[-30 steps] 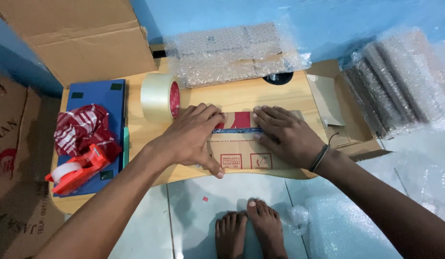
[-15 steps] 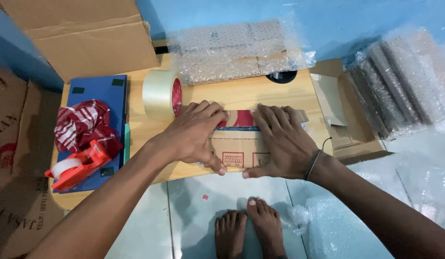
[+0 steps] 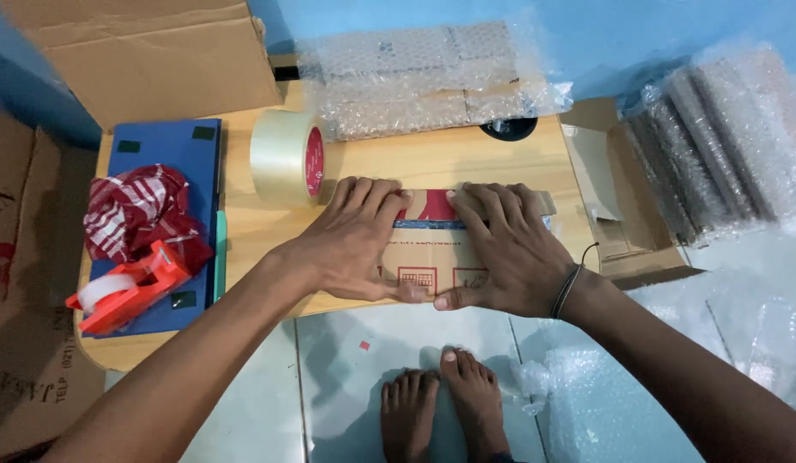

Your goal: Wrapping a small item in bubble wrap and sealing it inside a cardboard sleeve using adhesive tape.

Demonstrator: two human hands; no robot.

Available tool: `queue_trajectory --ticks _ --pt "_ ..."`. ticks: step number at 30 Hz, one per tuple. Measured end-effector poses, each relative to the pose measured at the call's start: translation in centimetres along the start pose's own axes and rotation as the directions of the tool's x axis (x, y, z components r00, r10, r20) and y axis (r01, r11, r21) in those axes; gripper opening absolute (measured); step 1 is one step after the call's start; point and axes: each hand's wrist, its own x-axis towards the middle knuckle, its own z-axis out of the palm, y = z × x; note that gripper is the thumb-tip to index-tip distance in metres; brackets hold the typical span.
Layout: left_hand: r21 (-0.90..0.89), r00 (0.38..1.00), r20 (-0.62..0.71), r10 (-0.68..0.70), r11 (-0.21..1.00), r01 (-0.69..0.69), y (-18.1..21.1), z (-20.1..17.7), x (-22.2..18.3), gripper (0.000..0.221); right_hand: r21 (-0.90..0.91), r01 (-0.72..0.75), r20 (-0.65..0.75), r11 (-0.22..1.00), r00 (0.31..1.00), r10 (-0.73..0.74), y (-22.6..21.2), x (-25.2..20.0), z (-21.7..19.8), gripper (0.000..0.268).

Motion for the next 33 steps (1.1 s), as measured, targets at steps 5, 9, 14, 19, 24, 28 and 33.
queue_trajectory --ticks 5,9,14,19,24,28,33 --pt "0.005 0.996 -0.083 0.023 1.000 -0.023 0.0 0.6 0.0 0.119 0.006 0.014 -0.012 1.000 1.000 -0.014 0.0 0.0 -0.1 0.134" --pt "0.018 0.976 -0.196 0.094 0.996 -0.092 -0.4 0.9 -0.1 0.111 0.018 0.018 -0.023 1.000 1.000 -0.017 0.2 0.2 0.2 0.133" --pt "-0.002 0.990 -0.134 0.053 0.999 -0.054 0.0 0.1 0.1 0.109 0.042 0.006 0.006 0.999 1.000 -0.007 0.1 0.4 0.3 0.132" --pt "-0.010 0.992 -0.120 0.027 1.000 -0.029 0.0 0.1 0.3 0.106 0.050 0.009 -0.006 0.999 1.000 -0.009 -0.1 0.5 -0.2 0.131" --pt "0.037 0.988 -0.150 0.042 0.999 -0.036 0.0 0.4 0.4 0.098 0.099 -0.024 -0.020 0.995 0.999 0.026 -0.8 0.7 -0.6 0.122" --pt "0.033 0.987 -0.153 0.041 0.999 -0.036 -0.3 0.9 0.7 0.098 0.077 -0.031 0.008 0.997 1.000 0.031 -0.6 0.8 0.0 0.122" --pt "0.021 0.986 -0.155 0.057 0.998 -0.055 -0.5 0.6 0.7 0.106 0.102 -0.059 0.020 0.993 0.998 0.057 -0.7 0.8 -0.8 0.122"
